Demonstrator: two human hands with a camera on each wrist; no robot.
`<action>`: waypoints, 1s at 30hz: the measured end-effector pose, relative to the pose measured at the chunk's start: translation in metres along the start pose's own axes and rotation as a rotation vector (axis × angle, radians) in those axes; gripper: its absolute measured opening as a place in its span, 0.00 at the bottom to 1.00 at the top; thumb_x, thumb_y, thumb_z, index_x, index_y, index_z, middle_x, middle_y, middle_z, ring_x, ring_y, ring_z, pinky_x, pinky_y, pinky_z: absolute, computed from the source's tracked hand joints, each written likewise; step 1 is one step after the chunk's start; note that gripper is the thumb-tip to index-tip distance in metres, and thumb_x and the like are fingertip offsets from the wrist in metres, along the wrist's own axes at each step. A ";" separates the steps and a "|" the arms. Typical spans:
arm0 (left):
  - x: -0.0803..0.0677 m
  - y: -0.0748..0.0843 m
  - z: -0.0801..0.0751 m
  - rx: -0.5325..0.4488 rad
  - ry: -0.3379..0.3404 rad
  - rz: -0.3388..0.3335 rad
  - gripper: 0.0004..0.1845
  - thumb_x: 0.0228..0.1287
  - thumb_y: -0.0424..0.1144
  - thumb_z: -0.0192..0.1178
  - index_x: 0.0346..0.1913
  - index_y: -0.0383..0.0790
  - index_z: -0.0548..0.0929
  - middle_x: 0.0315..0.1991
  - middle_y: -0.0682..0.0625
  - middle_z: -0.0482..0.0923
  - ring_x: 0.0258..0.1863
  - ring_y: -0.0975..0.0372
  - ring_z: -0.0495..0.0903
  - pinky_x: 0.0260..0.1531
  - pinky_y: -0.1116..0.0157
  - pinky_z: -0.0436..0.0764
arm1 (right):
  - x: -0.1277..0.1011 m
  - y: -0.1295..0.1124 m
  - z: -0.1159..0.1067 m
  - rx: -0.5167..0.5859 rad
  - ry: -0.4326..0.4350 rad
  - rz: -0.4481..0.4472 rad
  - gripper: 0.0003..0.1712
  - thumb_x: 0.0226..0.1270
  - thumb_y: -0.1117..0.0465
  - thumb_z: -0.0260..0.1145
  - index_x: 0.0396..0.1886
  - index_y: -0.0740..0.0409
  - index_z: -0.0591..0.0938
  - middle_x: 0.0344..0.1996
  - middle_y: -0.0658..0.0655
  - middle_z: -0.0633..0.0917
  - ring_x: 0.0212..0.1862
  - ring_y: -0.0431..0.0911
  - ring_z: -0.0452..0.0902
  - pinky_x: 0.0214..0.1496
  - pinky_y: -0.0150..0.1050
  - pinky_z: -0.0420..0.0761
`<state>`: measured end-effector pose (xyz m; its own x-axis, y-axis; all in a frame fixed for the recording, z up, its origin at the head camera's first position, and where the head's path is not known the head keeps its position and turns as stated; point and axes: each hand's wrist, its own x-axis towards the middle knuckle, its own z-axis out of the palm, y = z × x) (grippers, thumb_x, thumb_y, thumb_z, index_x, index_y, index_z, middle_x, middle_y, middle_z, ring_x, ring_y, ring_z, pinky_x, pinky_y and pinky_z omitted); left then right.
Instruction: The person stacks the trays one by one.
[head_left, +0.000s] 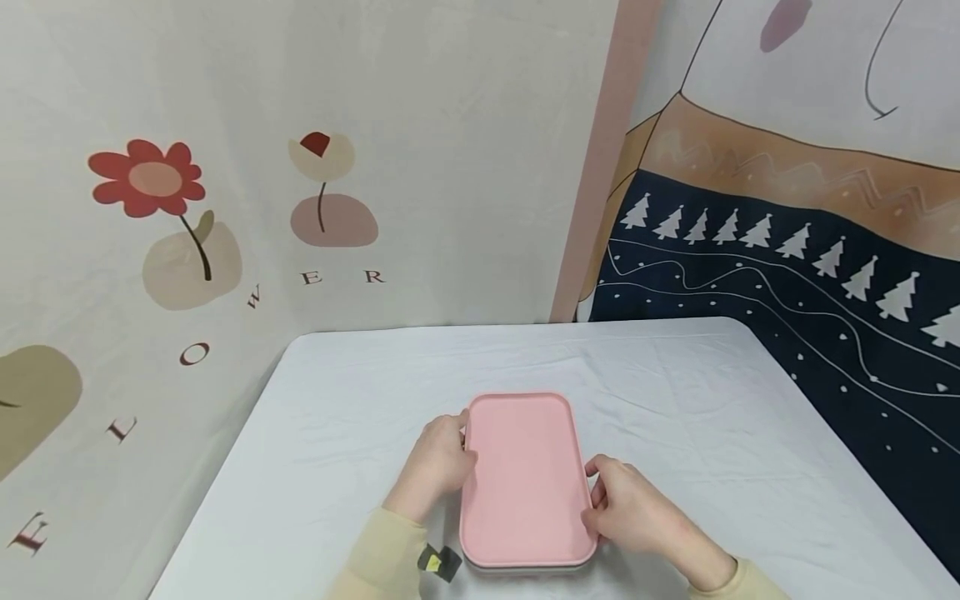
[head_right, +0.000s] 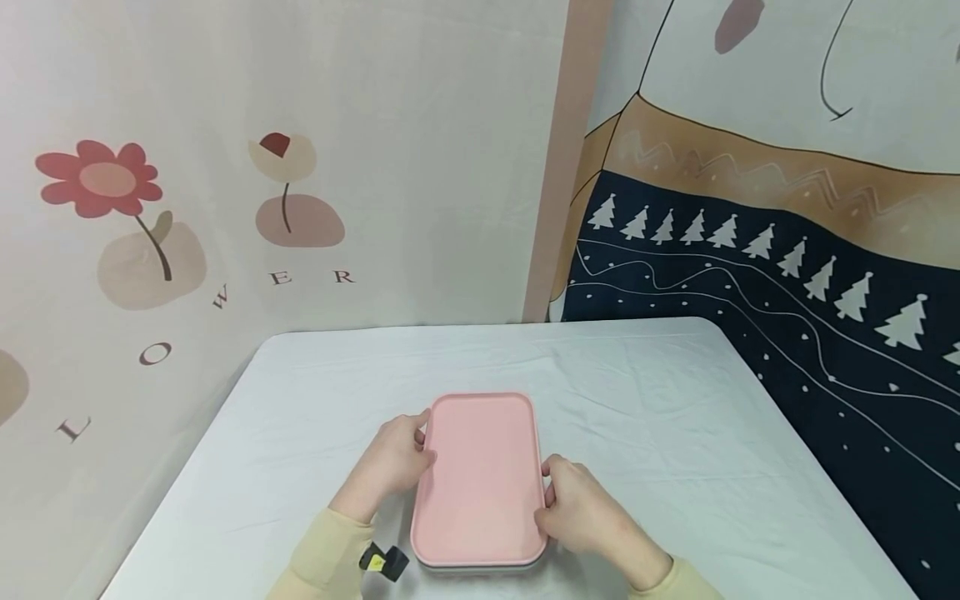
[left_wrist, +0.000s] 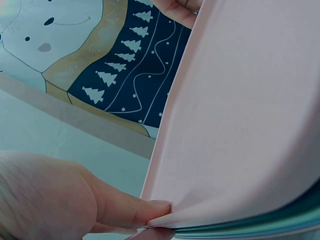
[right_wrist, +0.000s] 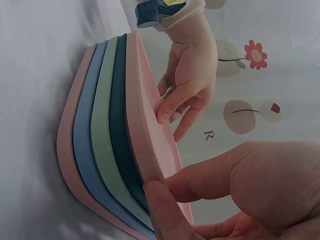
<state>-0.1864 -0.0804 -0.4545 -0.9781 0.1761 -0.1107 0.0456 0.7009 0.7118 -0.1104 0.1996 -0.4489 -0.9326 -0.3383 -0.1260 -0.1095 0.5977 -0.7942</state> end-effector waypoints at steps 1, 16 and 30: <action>0.000 0.000 0.000 0.002 0.002 -0.001 0.33 0.65 0.27 0.65 0.72 0.21 0.71 0.33 0.46 0.78 0.26 0.60 0.79 0.23 0.63 0.81 | 0.000 0.000 0.000 0.008 -0.004 0.001 0.29 0.53 0.75 0.69 0.56 0.78 0.73 0.28 0.56 0.80 0.22 0.46 0.80 0.26 0.35 0.78; -0.002 -0.001 0.000 -0.024 0.008 0.018 0.35 0.63 0.26 0.65 0.73 0.19 0.69 0.31 0.47 0.79 0.25 0.60 0.80 0.23 0.62 0.82 | -0.001 0.001 -0.001 0.000 0.002 -0.017 0.28 0.54 0.75 0.70 0.56 0.77 0.73 0.28 0.56 0.80 0.22 0.45 0.79 0.27 0.36 0.78; -0.001 -0.001 -0.009 0.008 0.041 0.006 0.35 0.66 0.38 0.70 0.73 0.28 0.73 0.44 0.42 0.83 0.34 0.58 0.82 0.33 0.59 0.85 | 0.001 0.000 -0.011 0.059 -0.009 -0.004 0.36 0.67 0.67 0.72 0.64 0.85 0.66 0.29 0.54 0.82 0.25 0.48 0.86 0.27 0.37 0.82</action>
<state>-0.1867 -0.0871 -0.4489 -0.9853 0.1523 -0.0776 0.0534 0.7053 0.7069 -0.1148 0.2072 -0.4425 -0.9289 -0.3475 -0.1282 -0.0923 0.5525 -0.8284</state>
